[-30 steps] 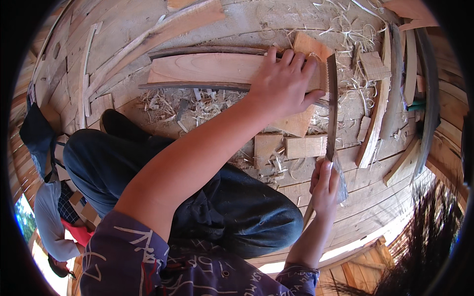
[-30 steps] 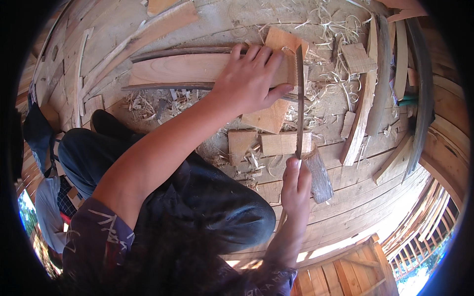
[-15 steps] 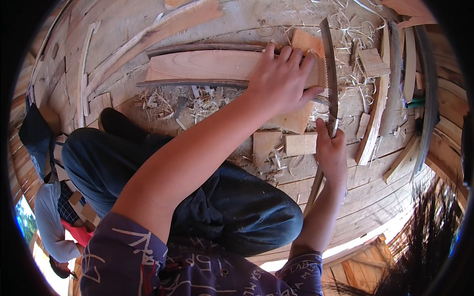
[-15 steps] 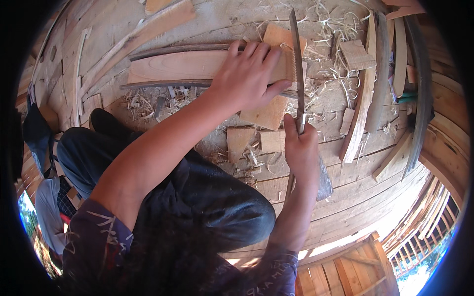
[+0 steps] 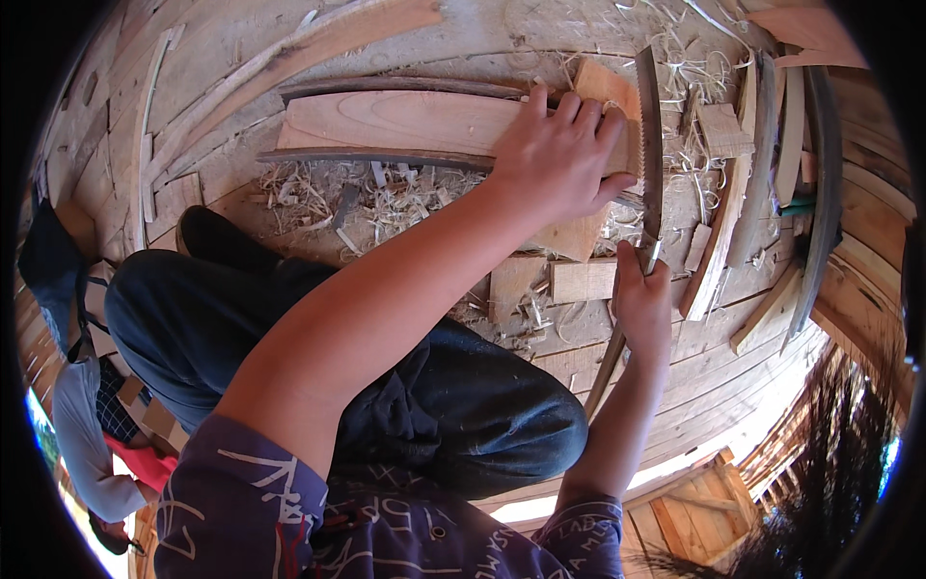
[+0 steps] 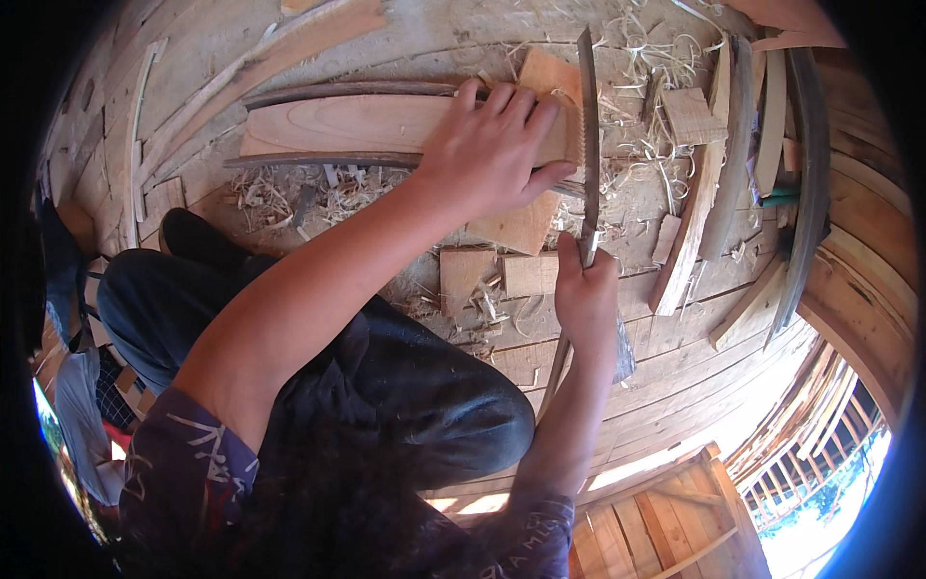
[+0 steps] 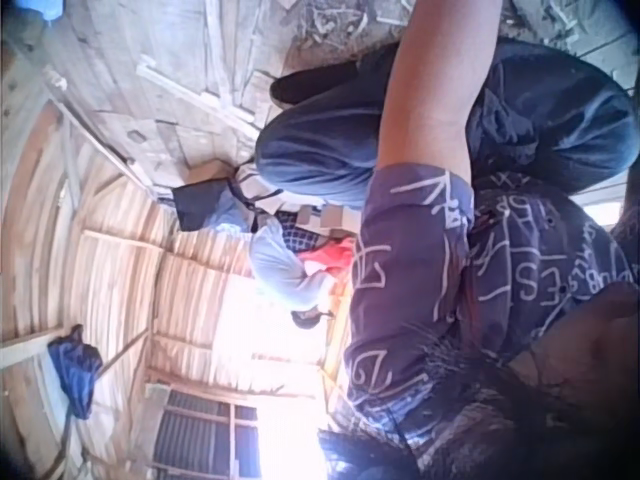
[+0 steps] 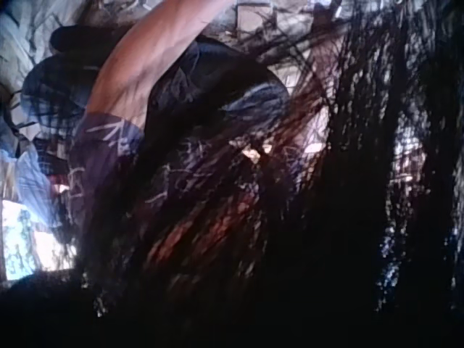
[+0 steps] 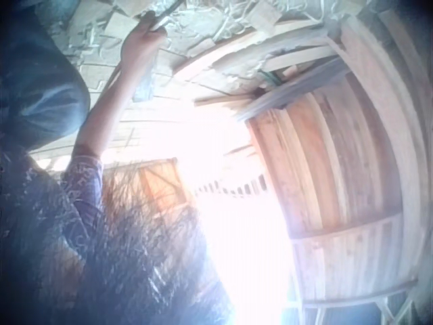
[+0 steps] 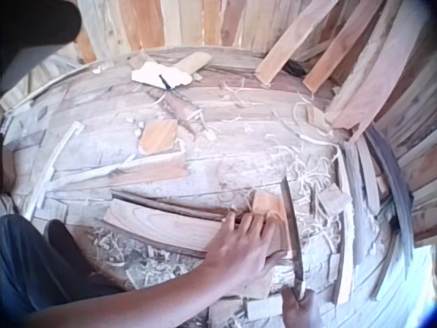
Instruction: The person saws a piece of wood with a hand saw while sitting on the floor.
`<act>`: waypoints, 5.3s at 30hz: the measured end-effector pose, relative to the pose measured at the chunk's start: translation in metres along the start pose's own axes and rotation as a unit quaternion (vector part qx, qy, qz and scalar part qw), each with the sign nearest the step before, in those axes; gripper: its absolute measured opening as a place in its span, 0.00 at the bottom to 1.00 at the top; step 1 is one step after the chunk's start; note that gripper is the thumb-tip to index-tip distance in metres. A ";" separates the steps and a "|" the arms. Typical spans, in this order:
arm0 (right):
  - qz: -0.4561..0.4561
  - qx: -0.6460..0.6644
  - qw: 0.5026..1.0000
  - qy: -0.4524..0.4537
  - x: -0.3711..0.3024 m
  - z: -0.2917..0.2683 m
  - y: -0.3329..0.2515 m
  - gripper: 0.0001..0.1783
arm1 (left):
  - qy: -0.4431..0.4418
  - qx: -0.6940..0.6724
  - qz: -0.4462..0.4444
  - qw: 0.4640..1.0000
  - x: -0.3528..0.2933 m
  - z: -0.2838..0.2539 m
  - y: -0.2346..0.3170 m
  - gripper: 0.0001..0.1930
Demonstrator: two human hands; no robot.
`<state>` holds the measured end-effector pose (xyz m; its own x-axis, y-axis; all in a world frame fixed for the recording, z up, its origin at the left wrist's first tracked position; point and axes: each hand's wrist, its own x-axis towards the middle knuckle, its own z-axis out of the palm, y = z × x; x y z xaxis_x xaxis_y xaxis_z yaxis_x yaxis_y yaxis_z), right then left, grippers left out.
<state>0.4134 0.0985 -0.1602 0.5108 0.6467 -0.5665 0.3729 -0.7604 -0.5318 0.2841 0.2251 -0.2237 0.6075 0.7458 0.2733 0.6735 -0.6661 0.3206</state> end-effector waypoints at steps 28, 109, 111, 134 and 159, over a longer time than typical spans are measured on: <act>0.055 0.002 0.998 0.008 -0.068 -0.009 0.059 0.22 | -0.023 0.026 -0.006 0.999 0.001 0.000 -0.003 0.32; 0.090 0.010 0.996 -0.017 -0.034 -0.012 0.022 0.21 | -0.012 0.027 0.020 0.999 0.003 0.008 0.000 0.31; -0.002 0.011 1.000 0.007 -0.007 0.001 0.005 0.22 | -0.002 0.028 0.022 0.999 0.001 0.008 0.000 0.31; -0.019 0.002 1.000 -0.022 0.009 -0.006 -0.012 0.22 | -0.031 0.009 0.011 0.999 0.003 0.002 0.000 0.32; 0.038 0.016 0.999 0.000 -0.067 -0.006 0.043 0.21 | -0.022 0.004 0.010 1.000 0.002 0.002 0.000 0.32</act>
<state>0.3996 0.0221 -0.1411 0.5359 0.5875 -0.6064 0.3089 -0.8048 -0.5068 0.2868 0.2267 -0.2250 0.6395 0.7308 0.2386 0.6641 -0.6815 0.3074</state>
